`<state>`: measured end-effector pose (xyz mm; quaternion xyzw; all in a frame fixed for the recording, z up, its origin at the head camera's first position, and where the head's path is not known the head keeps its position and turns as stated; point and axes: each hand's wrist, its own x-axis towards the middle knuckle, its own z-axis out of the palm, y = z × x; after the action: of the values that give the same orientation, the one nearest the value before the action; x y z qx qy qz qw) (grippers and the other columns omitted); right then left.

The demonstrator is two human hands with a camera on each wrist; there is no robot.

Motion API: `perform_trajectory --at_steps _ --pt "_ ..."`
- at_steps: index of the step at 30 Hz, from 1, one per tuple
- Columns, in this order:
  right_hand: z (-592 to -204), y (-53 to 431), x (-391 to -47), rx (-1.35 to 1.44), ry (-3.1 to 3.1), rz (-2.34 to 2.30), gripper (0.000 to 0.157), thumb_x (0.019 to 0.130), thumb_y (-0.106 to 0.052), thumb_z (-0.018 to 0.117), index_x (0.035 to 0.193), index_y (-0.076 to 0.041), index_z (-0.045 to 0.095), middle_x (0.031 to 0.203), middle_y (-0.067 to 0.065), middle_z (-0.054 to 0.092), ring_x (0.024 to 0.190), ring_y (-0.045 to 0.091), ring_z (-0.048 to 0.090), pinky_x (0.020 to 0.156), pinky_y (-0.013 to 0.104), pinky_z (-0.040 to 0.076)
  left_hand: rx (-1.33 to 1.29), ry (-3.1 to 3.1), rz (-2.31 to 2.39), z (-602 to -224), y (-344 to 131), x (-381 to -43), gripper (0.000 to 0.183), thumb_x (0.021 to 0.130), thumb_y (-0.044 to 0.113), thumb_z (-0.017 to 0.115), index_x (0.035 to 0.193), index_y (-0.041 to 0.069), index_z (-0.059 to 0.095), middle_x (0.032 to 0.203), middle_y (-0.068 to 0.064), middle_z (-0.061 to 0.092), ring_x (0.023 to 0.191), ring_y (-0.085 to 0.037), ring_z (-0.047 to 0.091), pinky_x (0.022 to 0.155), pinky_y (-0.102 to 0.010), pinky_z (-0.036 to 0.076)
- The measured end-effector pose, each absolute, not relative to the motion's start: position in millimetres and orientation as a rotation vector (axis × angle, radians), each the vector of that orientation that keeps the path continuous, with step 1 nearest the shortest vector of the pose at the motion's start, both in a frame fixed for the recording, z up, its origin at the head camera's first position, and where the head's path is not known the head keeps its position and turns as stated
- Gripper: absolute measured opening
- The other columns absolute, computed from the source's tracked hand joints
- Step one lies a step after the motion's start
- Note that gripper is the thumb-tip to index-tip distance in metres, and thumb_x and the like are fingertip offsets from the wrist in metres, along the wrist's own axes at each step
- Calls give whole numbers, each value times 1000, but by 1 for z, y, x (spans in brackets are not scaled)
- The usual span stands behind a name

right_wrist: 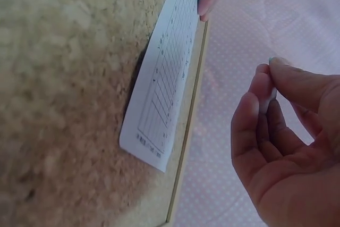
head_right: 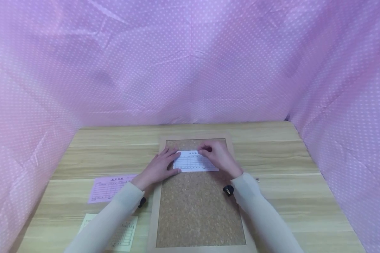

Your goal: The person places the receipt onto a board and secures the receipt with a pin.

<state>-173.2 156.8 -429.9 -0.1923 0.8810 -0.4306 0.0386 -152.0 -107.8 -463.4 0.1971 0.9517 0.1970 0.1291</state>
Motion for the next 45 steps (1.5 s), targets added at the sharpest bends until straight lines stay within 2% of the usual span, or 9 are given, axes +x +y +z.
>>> perform_trajectory --at_steps 9,21,34,45 --pt "-435 148 -187 -522 2659 -1294 14 99 -7 69 108 -1 77 104 9 76 97 23 69 89 43 55 580 2758 576 -463 -107 -152 71 98 46 69 157 14 45 168 -5 30 158 -35 13 119 -69 20" --pt "-446 140 -201 -558 2603 -1278 11 97 -1 67 105 2 76 103 13 75 96 24 67 89 41 53 585 2757 574 -465 -109 -150 72 99 47 67 158 15 43 169 -5 29 158 -35 13 119 -69 20" --pt "-449 137 -202 -408 2595 -1155 15 100 -8 65 107 -6 78 105 7 76 93 21 67 85 38 51 580 2772 573 -463 -107 -147 71 98 45 69 157 14 46 168 -6 32 157 -37 15 118 -69 22" --pt "-446 136 -204 -385 2606 -1064 14 101 -12 66 106 -10 79 102 4 76 89 18 66 82 37 50 564 2772 561 -464 -105 -145 71 98 45 69 158 15 44 168 -5 30 158 -35 13 119 -68 21"
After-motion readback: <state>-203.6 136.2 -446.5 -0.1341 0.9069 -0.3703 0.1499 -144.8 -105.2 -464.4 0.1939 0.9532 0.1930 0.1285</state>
